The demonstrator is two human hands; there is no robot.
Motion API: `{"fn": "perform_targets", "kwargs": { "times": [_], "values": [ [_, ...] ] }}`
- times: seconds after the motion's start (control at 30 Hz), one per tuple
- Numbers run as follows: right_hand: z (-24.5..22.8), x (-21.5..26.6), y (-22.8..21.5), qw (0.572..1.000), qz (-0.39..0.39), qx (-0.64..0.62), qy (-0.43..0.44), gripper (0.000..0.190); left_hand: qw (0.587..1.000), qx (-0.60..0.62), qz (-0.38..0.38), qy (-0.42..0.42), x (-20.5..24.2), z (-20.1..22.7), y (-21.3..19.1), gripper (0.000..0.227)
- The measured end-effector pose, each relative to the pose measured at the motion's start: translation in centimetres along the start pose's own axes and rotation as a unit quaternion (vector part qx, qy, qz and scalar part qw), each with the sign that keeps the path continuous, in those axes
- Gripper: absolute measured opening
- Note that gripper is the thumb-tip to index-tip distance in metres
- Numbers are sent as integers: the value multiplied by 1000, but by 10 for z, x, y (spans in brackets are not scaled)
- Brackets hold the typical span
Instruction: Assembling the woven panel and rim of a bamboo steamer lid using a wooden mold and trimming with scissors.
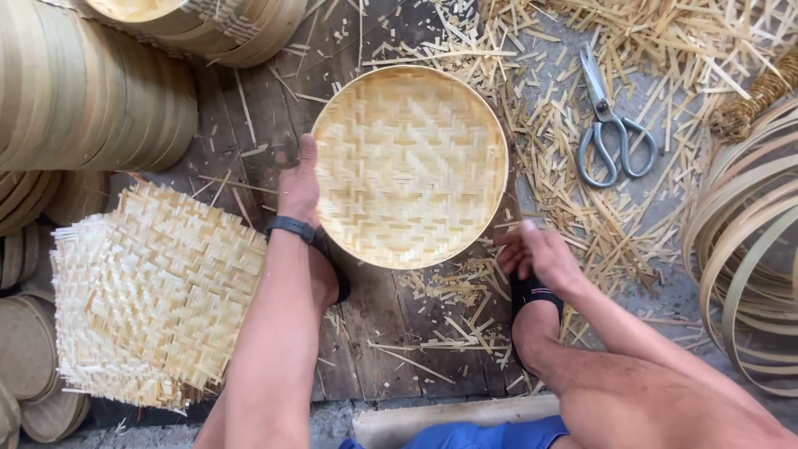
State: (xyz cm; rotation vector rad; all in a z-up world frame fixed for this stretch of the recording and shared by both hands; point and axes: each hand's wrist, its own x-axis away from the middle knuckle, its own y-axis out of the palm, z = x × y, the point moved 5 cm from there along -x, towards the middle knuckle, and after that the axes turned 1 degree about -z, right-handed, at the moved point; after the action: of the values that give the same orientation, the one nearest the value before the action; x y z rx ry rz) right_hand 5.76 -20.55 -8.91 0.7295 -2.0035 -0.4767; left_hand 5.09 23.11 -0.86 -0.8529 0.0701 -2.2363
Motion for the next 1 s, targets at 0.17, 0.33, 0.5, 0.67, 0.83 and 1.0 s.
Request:
{"fn": "perform_targets", "kwargs": {
  "times": [0.17, 0.33, 0.5, 0.67, 0.83, 1.0],
  "values": [
    [-3, 18, 10, 778, 186, 580, -154, 37, 917, -279, 159, 237, 3, 6, 34, 72],
    [-32, 36, 58, 629, 197, 660, -359, 23, 771, -370, 32, 517, 155, 13, 193, 68],
    [-19, 35, 41, 620, 182, 654, -394, 13, 758, -459, -91, 455, 197, -50, 229, 55],
    [-27, 33, 54, 620, 223, 662, -358, 19, 597, -542, -161, 569, 164, -68, 146, 39],
    [-28, 34, 58, 625, 218, 653, -367, 15, 462, -539, -88, 699, 101, 87, 65, 27],
    [-30, 34, 64, 623, 220, 655, -367, 12, 535, -572, 62, 619, -7, 215, 4, 38]
  ]
}}
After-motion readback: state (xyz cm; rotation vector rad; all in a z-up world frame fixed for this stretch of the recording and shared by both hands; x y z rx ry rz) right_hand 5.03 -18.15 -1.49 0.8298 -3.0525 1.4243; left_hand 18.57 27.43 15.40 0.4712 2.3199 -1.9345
